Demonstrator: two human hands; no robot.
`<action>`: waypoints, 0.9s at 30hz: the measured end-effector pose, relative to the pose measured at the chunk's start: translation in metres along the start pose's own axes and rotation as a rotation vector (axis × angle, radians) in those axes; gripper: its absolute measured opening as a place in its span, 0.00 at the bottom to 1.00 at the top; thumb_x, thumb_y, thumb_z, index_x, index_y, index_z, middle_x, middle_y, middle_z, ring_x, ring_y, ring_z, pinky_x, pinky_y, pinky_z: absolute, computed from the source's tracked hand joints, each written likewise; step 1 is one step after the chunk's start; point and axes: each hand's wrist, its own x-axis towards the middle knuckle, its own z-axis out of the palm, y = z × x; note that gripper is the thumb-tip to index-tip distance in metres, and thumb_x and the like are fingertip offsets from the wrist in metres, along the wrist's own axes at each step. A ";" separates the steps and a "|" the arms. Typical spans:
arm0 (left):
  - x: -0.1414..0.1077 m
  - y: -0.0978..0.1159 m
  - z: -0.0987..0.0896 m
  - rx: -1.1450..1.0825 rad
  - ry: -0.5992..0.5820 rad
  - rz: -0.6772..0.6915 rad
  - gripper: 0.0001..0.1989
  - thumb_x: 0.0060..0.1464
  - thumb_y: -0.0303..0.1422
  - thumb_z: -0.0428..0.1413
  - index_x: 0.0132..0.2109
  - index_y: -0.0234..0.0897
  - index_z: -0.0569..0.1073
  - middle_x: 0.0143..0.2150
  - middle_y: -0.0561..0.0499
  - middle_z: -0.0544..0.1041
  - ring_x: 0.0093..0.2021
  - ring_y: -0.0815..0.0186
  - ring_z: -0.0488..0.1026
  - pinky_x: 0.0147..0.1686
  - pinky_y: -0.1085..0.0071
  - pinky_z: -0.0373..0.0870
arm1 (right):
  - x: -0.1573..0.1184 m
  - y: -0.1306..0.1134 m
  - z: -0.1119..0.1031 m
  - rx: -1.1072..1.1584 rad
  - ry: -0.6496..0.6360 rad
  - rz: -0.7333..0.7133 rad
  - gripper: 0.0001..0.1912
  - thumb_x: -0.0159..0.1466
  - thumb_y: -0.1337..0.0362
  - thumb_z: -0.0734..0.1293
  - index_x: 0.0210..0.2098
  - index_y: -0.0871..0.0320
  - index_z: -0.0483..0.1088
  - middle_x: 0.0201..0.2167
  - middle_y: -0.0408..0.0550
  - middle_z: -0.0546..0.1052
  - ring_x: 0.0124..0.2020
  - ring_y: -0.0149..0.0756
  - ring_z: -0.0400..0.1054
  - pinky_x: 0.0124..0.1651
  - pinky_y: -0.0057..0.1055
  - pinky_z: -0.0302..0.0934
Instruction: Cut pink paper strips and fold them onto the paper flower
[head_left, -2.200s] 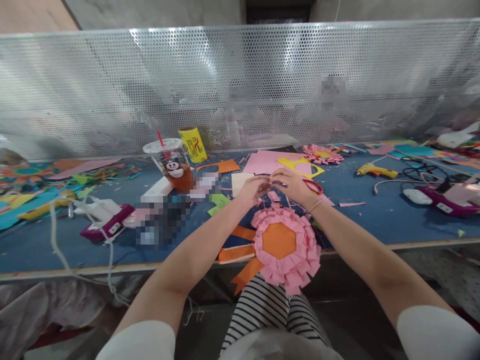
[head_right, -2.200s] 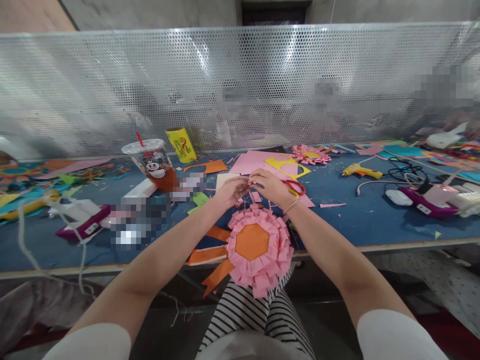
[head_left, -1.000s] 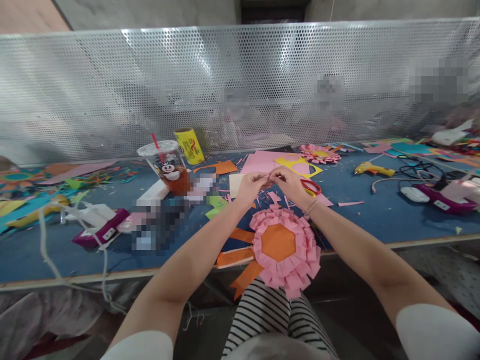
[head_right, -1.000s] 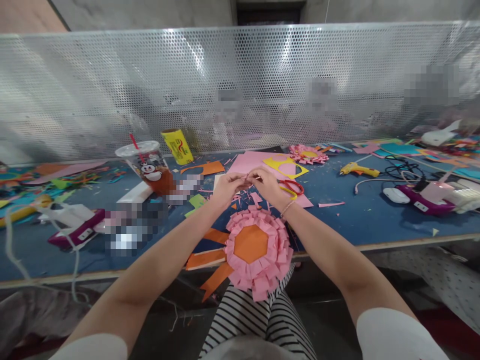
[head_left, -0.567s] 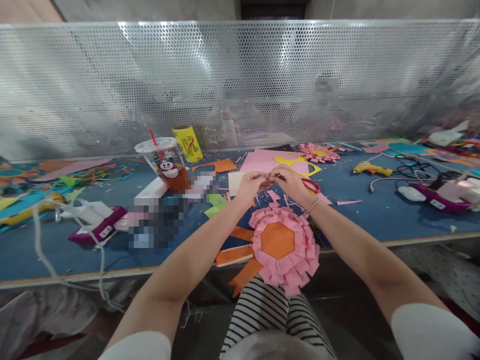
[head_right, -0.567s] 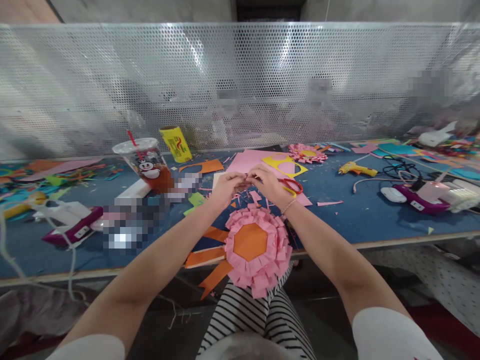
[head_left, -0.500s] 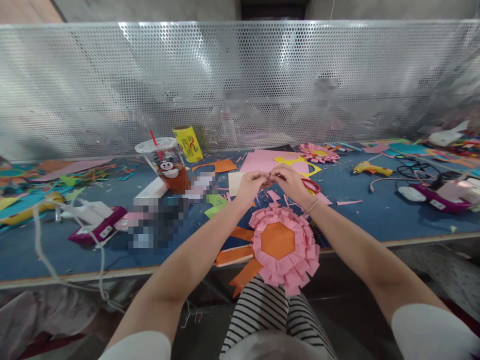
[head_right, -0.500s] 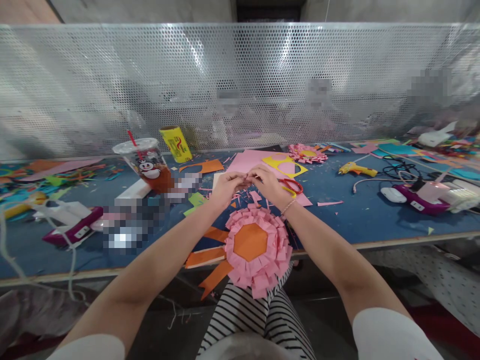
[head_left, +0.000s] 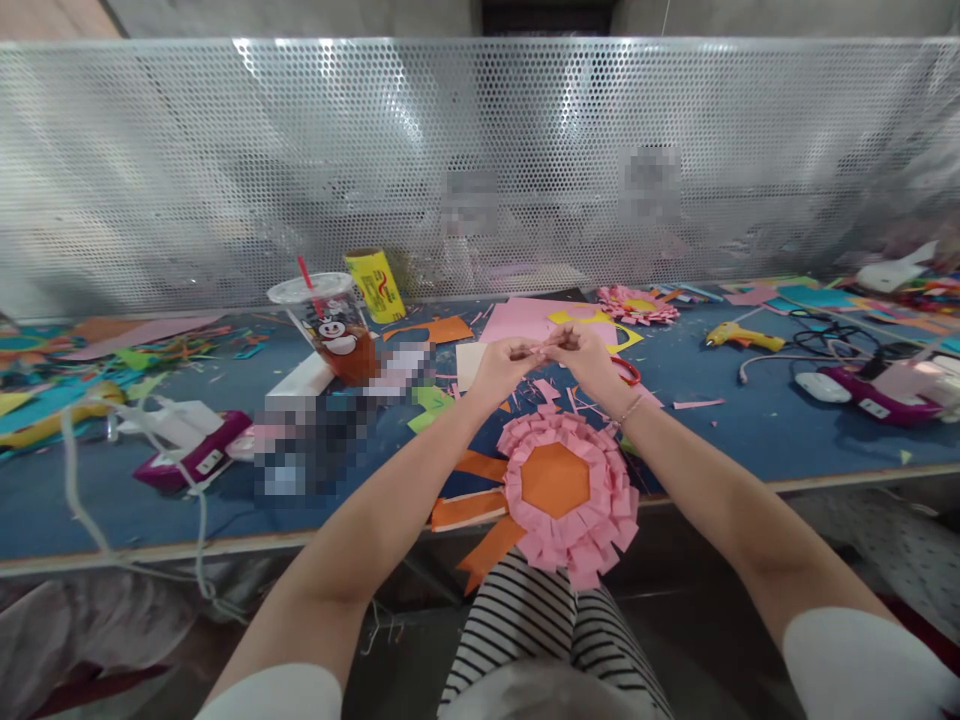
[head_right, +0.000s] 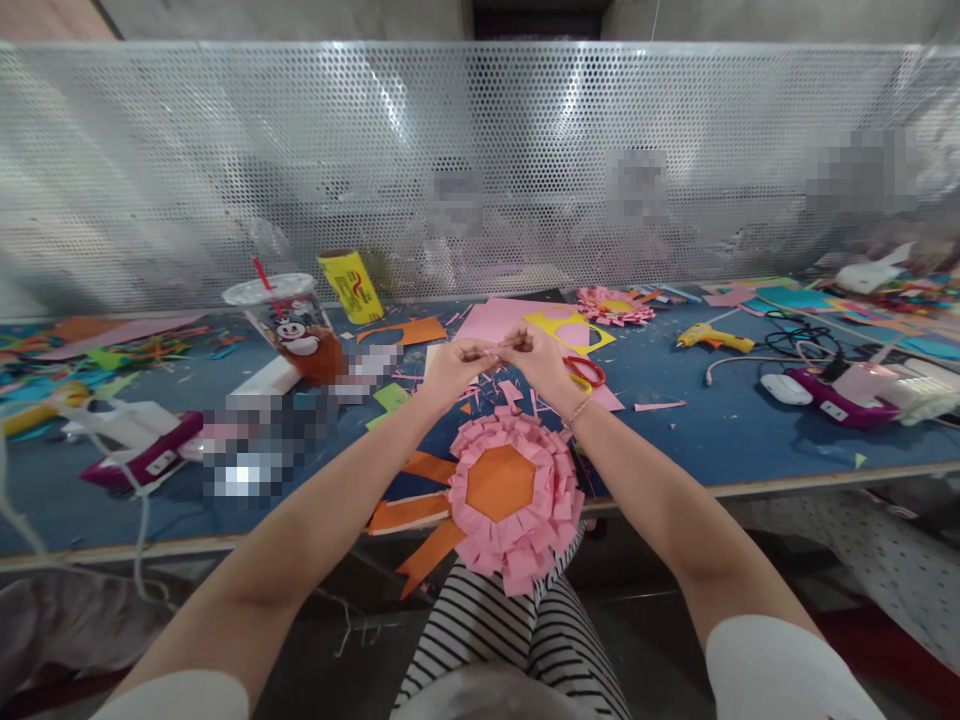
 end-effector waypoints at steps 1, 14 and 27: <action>0.001 -0.001 -0.002 -0.019 -0.020 -0.003 0.14 0.35 0.32 0.64 0.33 0.31 0.75 0.27 0.49 0.77 0.29 0.68 0.73 0.36 0.69 0.69 | 0.001 0.001 -0.001 0.057 -0.007 0.030 0.17 0.46 0.59 0.72 0.31 0.57 0.64 0.25 0.40 0.71 0.27 0.29 0.67 0.34 0.29 0.65; 0.005 -0.009 -0.004 -0.114 0.020 -0.065 0.14 0.33 0.32 0.63 0.30 0.31 0.73 0.26 0.50 0.76 0.27 0.68 0.73 0.37 0.68 0.70 | -0.003 0.000 0.001 -0.065 -0.077 -0.015 0.14 0.49 0.57 0.70 0.31 0.58 0.69 0.27 0.43 0.73 0.28 0.30 0.67 0.35 0.31 0.64; 0.005 -0.009 -0.003 -0.155 0.059 -0.078 0.12 0.32 0.32 0.63 0.28 0.32 0.73 0.25 0.52 0.75 0.27 0.70 0.72 0.36 0.70 0.68 | -0.004 0.002 0.003 0.067 -0.048 0.066 0.15 0.47 0.56 0.71 0.30 0.59 0.74 0.27 0.44 0.76 0.29 0.30 0.68 0.39 0.31 0.64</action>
